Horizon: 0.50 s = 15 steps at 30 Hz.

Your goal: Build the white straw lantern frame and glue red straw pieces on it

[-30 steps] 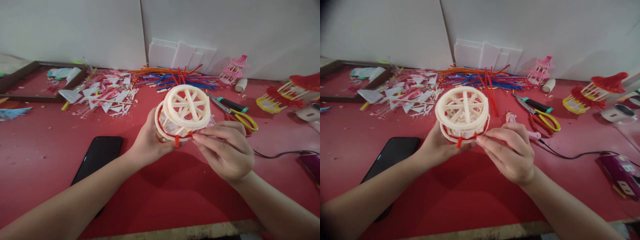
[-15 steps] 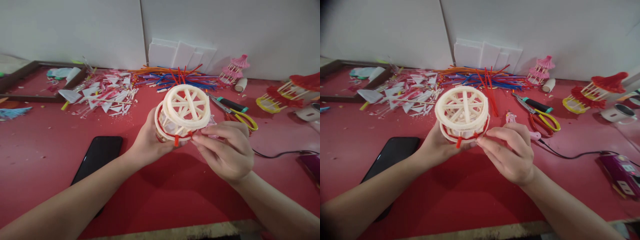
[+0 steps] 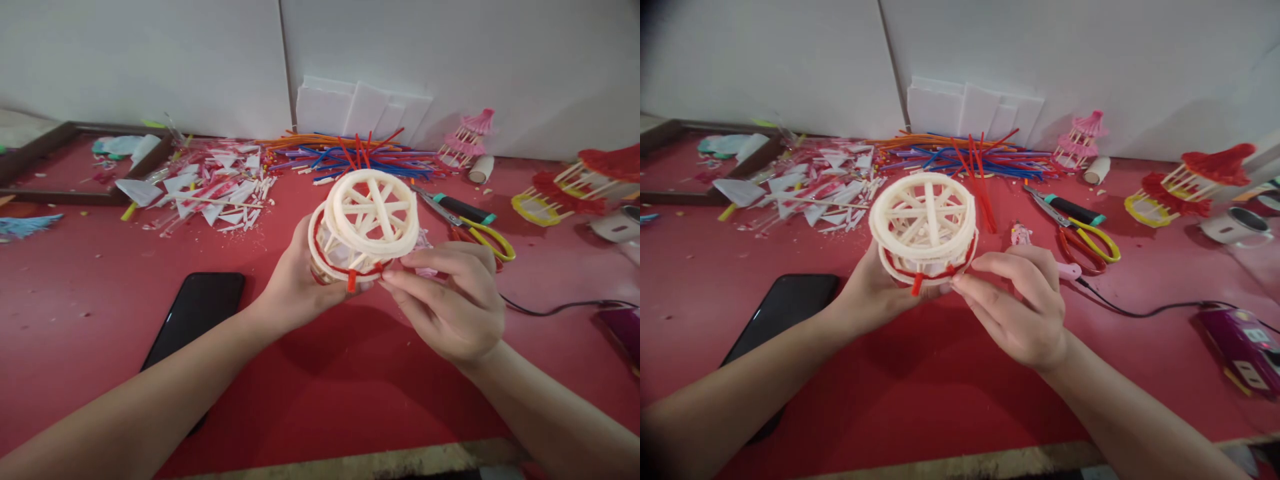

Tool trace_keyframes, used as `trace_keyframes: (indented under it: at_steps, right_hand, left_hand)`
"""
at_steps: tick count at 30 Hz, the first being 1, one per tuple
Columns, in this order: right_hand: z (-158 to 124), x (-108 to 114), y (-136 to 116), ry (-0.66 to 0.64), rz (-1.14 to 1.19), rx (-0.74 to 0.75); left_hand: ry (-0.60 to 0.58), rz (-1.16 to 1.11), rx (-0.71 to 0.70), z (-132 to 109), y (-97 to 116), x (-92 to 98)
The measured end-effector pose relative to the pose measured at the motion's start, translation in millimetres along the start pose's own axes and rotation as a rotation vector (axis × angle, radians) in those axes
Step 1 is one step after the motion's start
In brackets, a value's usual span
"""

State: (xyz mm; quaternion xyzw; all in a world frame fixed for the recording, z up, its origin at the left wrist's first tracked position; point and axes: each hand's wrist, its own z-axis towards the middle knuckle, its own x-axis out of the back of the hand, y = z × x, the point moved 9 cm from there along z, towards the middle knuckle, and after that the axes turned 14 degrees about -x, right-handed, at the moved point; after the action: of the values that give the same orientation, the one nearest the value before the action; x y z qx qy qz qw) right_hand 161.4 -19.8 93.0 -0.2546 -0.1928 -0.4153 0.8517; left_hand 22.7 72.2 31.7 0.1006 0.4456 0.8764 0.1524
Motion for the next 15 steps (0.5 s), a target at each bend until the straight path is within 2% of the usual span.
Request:
trace_keyframes:
  at_steps: [7, 11, 15]
  right_hand:
    - [1.1, -0.3, 0.3, 0.013, -0.004, -0.007]
    - [-0.4, 2.9, 7.3, 0.031, 0.141, -0.037]
    - [-2.7, 4.3, 24.0, 0.056, 0.234, -0.132]
  left_hand:
    - [-0.015, 0.037, 0.024, 0.6, 0.2, 0.4]
    - [-0.049, 0.053, 0.041, -0.2, 1.8, 1.5]
    - [-0.103, 0.031, -0.008, 2.9, 12.8, -2.0]
